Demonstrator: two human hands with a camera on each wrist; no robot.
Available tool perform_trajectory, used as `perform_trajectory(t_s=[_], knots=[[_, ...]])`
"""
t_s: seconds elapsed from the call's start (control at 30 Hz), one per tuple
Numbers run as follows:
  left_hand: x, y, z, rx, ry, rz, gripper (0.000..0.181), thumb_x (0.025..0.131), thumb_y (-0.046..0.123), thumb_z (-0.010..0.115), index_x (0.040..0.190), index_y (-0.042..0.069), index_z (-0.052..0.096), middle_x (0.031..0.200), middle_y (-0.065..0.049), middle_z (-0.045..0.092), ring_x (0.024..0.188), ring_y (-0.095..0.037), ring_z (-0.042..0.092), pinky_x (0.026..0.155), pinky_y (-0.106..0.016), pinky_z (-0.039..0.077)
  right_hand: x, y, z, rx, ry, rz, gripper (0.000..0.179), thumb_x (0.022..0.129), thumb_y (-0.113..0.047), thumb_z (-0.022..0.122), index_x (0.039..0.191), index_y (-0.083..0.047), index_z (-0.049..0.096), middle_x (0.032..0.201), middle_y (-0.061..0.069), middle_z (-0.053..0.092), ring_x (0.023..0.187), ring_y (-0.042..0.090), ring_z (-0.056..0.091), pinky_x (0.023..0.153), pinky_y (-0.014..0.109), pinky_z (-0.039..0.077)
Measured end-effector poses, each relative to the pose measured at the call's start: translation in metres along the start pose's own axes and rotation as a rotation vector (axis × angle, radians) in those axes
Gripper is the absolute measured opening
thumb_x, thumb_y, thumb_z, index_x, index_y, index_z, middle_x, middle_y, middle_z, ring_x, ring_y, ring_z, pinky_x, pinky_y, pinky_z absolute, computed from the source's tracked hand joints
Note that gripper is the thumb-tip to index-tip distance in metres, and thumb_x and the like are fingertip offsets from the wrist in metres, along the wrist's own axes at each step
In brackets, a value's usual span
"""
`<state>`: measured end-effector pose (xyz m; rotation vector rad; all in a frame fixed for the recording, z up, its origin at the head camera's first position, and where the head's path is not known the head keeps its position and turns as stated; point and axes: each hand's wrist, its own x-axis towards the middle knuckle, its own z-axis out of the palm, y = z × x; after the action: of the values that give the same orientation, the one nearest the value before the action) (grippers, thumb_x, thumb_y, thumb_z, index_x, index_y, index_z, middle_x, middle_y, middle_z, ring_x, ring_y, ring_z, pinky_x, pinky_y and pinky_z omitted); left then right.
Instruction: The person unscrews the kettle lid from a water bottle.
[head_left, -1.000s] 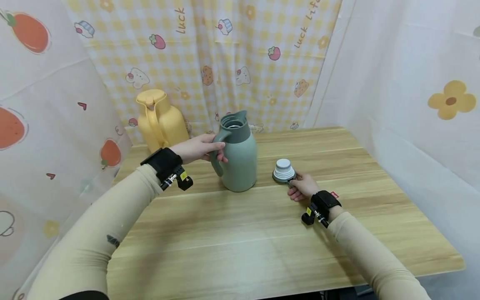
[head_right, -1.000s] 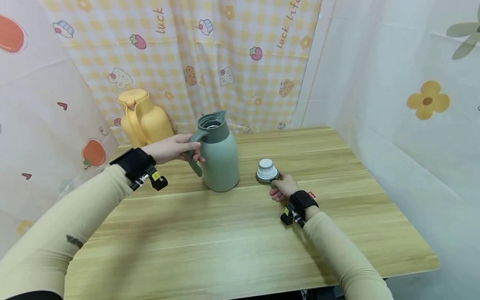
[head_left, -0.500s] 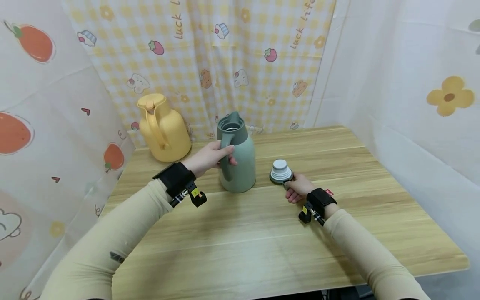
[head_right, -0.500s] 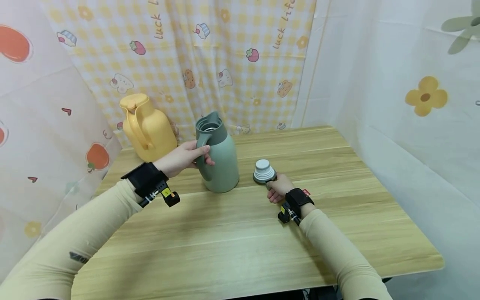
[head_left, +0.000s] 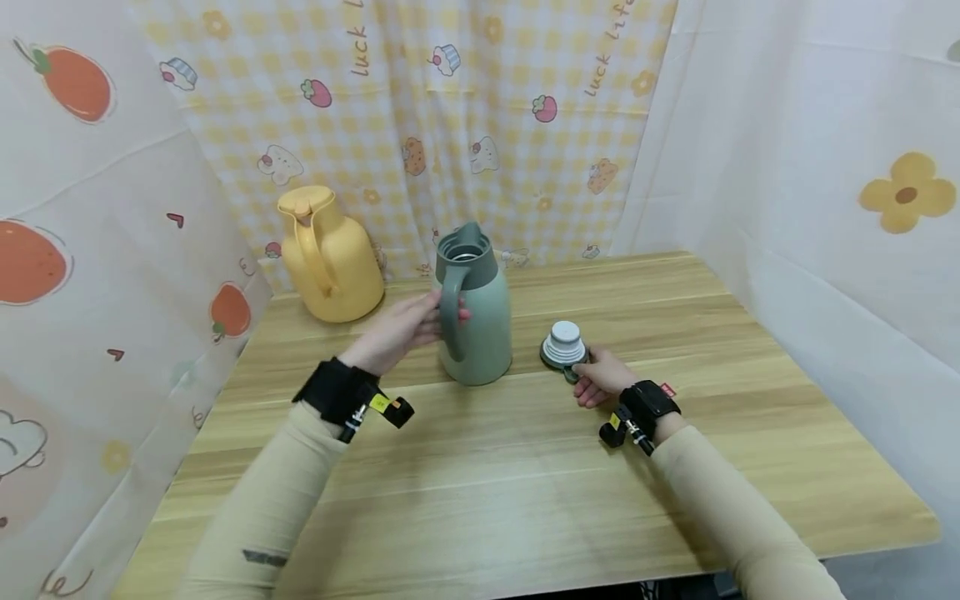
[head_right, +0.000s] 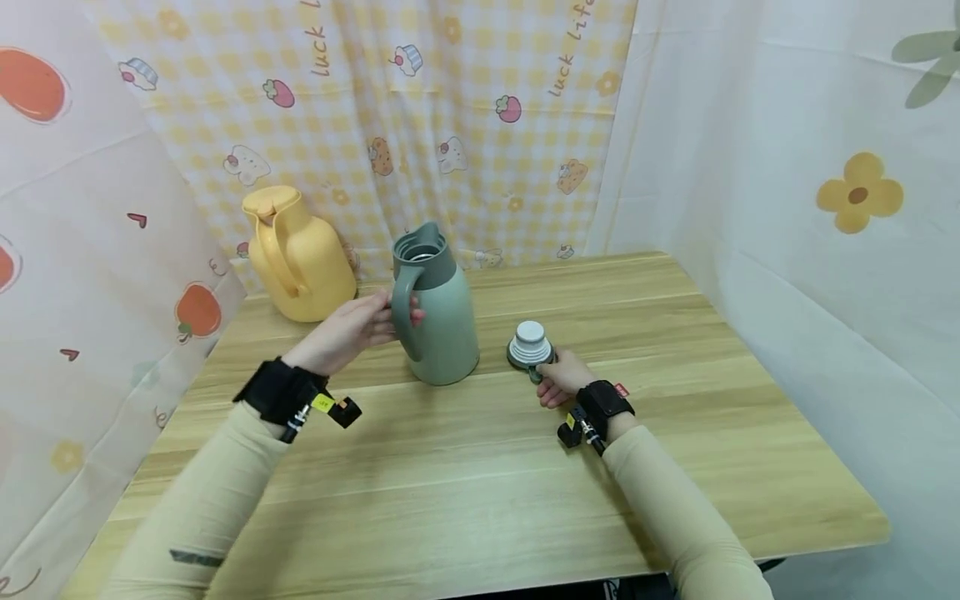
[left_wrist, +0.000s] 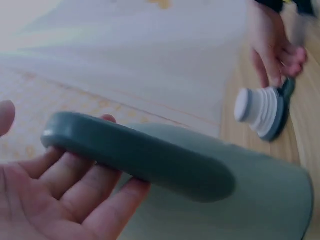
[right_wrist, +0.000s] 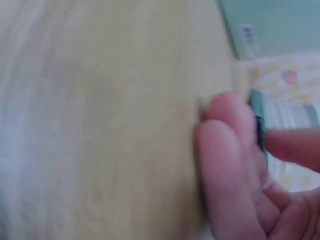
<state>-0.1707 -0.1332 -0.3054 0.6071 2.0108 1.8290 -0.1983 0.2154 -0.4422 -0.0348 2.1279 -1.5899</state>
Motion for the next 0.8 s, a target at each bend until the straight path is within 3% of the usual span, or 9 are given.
perform_trajectory(t_s=[0.1,0.23,0.4,0.6,0.8], knots=[[-0.01,-0.022,0.0,-0.147,-0.024,0.069,0.067,0.106,0.043,0.025,0.147,-0.01,0.026,0.148,-0.028,0.033,0.138,-0.037,0.032,0.111,-0.046,0.027,-0.005,0.003,-0.007,0.02,-0.002,-0.022,0.06,0.101,-0.011,0.046,0.146,0.011,0.013,0.073,0.011,0.063,0.054,0.014,0.062,0.051,0.03,0.055],[-0.023,-0.044,0.001,-0.28,-0.011,0.133,0.075,0.105,0.049,0.022,0.149,-0.011,0.011,0.154,-0.03,0.014,0.143,-0.039,0.018,0.114,-0.049,0.018,-0.01,0.008,-0.016,0.092,0.075,-0.069,0.068,0.099,-0.012,0.053,0.148,0.013,0.013,0.084,0.011,0.06,0.058,0.011,0.06,0.055,0.028,0.055],[-0.029,-0.062,0.001,-0.379,0.006,0.185,0.077,0.104,0.05,0.017,0.148,-0.013,0.011,0.155,-0.029,0.013,0.143,-0.038,0.015,0.114,-0.051,0.015,-0.008,0.012,-0.018,0.17,0.183,-0.09,0.071,0.095,-0.012,0.061,0.15,0.008,0.019,0.095,0.012,0.052,0.064,0.009,0.057,0.059,0.026,0.055],[-0.031,-0.066,0.003,-0.349,0.032,0.207,0.076,0.105,0.049,0.016,0.147,-0.015,0.014,0.153,-0.031,0.016,0.142,-0.037,0.02,0.113,-0.049,0.02,0.003,0.022,-0.015,0.209,0.183,-0.124,0.074,0.092,-0.011,0.065,0.15,0.006,0.023,0.084,0.008,0.056,0.06,0.009,0.056,0.057,0.027,0.055],[-0.022,-0.052,0.008,-0.24,0.069,0.212,0.077,0.104,0.049,0.031,0.145,-0.016,0.021,0.149,-0.033,0.026,0.138,-0.039,0.029,0.111,-0.044,0.028,0.0,0.024,-0.012,0.205,0.201,-0.137,0.069,0.091,-0.008,0.065,0.148,0.006,0.028,0.075,0.006,0.057,0.055,0.009,0.055,0.054,0.028,0.055]])
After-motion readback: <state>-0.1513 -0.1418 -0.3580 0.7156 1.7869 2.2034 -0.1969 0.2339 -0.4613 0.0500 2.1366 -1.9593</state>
